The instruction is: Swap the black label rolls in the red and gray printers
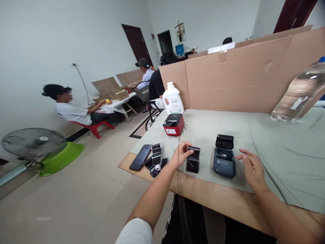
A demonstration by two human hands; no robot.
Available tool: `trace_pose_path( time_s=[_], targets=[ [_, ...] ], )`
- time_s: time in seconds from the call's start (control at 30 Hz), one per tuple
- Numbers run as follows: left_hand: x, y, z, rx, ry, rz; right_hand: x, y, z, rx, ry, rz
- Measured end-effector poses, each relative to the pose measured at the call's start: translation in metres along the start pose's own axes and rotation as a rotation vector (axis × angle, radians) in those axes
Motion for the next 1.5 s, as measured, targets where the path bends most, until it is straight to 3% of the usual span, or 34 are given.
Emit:
trace_pose_path(
  time_s=[0.07, 0.13, 0.27, 0.33, 0.4, 0.5, 0.6, 0.73, 0.8, 0.87, 0.93, 1.0, 1.03, 1.17, 1.27, 1.37, 1.5],
  targets=[
    [0.049, 0.001, -0.005, 0.027, -0.343, 0.112, -0.003, 0.003, 0.021, -0.020, 0.055, 0.047],
    [0.084, 0.002, -0.005, 0.051, -0.655, 0.141, -0.008, 0.005, 0.034, -0.029, 0.087, 0.058],
    [0.126, 0.010, 0.000, 0.092, -0.950, 0.123, -0.015, 0.005, 0.041, -0.025, 0.119, 0.014],
    [0.147, 0.018, 0.003, 0.115, -1.022, 0.193, -0.016, 0.005, 0.044, -0.050, 0.111, -0.002],
    [0.168, 0.031, 0.001, 0.220, -1.140, 0.261, -0.016, 0.005, 0.046, -0.072, 0.101, -0.007],
    [0.185, 0.057, -0.011, 0.437, -1.280, 0.235, -0.017, 0.004, 0.048, -0.080, 0.093, -0.020],
    [0.180, 0.081, -0.014, 0.484, -1.333, 0.188, -0.020, 0.004, 0.049, -0.074, 0.087, -0.045],
    [0.162, 0.104, 0.003, 0.519, -1.419, 0.148, -0.021, 0.004, 0.050, -0.092, 0.090, -0.038],
    [0.145, 0.113, 0.011, 0.560, -1.310, 0.002, -0.021, 0.004, 0.050, -0.097, 0.073, -0.020],
    [0.112, 0.118, 0.019, 0.553, -1.059, -0.242, -0.021, 0.005, 0.049, -0.107, 0.057, -0.003],
    [0.064, 0.119, 0.032, 0.486, -0.740, -0.492, -0.022, 0.006, 0.048, -0.122, 0.055, 0.005],
    [0.014, 0.112, 0.044, 0.399, -0.488, -0.628, -0.023, 0.008, 0.048, -0.130, 0.059, 0.010],
    [-0.009, 0.104, 0.048, 0.347, -0.416, -0.636, -0.024, 0.008, 0.047, -0.130, 0.059, 0.010],
    [-0.087, 0.049, 0.047, 0.042, -0.261, -0.478, -0.023, 0.010, 0.047, -0.113, 0.071, 0.013],
    [-0.130, 0.008, 0.037, -0.164, -0.289, -0.456, -0.023, 0.011, 0.046, -0.098, 0.075, 0.012],
    [-0.150, -0.023, 0.021, -0.194, -0.489, -0.420, -0.023, 0.011, 0.045, -0.092, 0.066, 0.018],
    [-0.156, -0.037, 0.008, -0.181, -0.666, -0.423, -0.025, 0.012, 0.044, -0.080, 0.065, 0.024]
  ],
)
Point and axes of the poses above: each hand's wrist, its own y-axis away from the middle knuckle, its own x-axis out of the back of the hand, z = x × y, the point moved 7 cm from there along -y, towards the middle knuckle, and after that the axes turned 8 degrees about y, right-handed, at the moved point
